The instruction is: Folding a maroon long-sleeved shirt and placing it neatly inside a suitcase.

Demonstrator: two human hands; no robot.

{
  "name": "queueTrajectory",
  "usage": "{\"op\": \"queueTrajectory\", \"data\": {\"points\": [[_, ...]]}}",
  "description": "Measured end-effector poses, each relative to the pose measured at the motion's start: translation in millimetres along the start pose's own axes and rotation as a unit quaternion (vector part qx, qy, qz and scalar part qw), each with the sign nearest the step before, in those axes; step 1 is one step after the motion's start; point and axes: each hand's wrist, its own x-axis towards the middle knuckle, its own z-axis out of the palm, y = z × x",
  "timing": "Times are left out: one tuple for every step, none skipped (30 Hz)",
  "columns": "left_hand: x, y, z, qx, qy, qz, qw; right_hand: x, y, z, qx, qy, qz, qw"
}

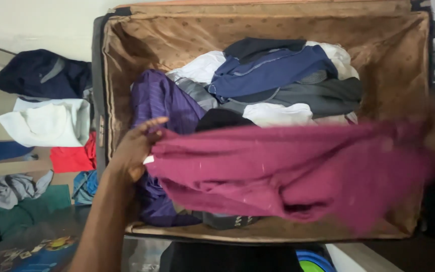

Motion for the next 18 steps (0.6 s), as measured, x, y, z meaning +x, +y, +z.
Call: {"op": "queueTrajectory", "data": {"points": [[4, -1, 3, -0.003, -0.003, -0.002, 1.000, 22, -52, 23, -0.003, 0.001, 0.003, 1.000], [9, -2, 7, 0.010, 0.016, 0.016, 1.000, 39, -104, 52, -0.147, 0.168, -0.061, 0.973], [14, -2, 9, 0.024, 0.035, 0.034, 0.999, 51, -154, 87, -0.283, 0.326, -0.123, 0.894], [12, 0, 14, 0.023, 0.033, 0.033, 0.999, 54, -147, 89, -0.285, 0.327, -0.121, 0.893], [10, 4, 15, 0.143, 0.065, 0.116, 0.981, 60, -138, 93, -0.268, 0.292, -0.014, 0.918], [7, 8, 16, 0.260, 0.095, 0.196, 0.941, 67, -130, 99, -0.247, 0.253, 0.093, 0.931], [5, 8, 20, 0.262, 0.097, 0.195, 0.940, 70, -117, 115, -0.245, 0.252, 0.092, 0.932], [2, 9, 24, 0.350, 0.075, 0.259, 0.897, 73, -104, 131, -0.319, 0.227, 0.076, 0.917], [1, 10, 30, 0.433, 0.050, 0.320, 0.841, 75, -92, 147, -0.391, 0.202, 0.059, 0.896], [-1, 7, 32, 0.435, 0.050, 0.321, 0.840, 79, -99, 164, -0.390, 0.203, 0.059, 0.896], [-3, 2, 37, 0.450, 0.031, 0.309, 0.837, 80, -107, 178, -0.394, 0.199, 0.155, 0.884], [-6, -4, 43, 0.464, 0.013, 0.298, 0.834, 82, -114, 191, -0.395, 0.194, 0.249, 0.863], [-1, -12, 40, 0.465, 0.011, 0.298, 0.834, 79, -106, 190, -0.394, 0.194, 0.251, 0.863], [5, -19, 37, 0.487, 0.034, 0.245, 0.838, 76, -98, 189, -0.393, 0.232, 0.207, 0.866], [11, -25, 34, 0.508, 0.057, 0.193, 0.838, 74, -90, 188, -0.390, 0.271, 0.161, 0.866], [9, -16, 34, 0.509, 0.057, 0.194, 0.837, 64, -61, 165, -0.388, 0.272, 0.161, 0.866], [6, -7, 35, 0.516, 0.092, 0.160, 0.836, 53, -33, 141, -0.244, 0.286, 0.121, 0.919], [4, 1, 36, 0.522, 0.127, 0.126, 0.834, 41, -4, 117, -0.093, 0.292, 0.077, 0.949]]}}
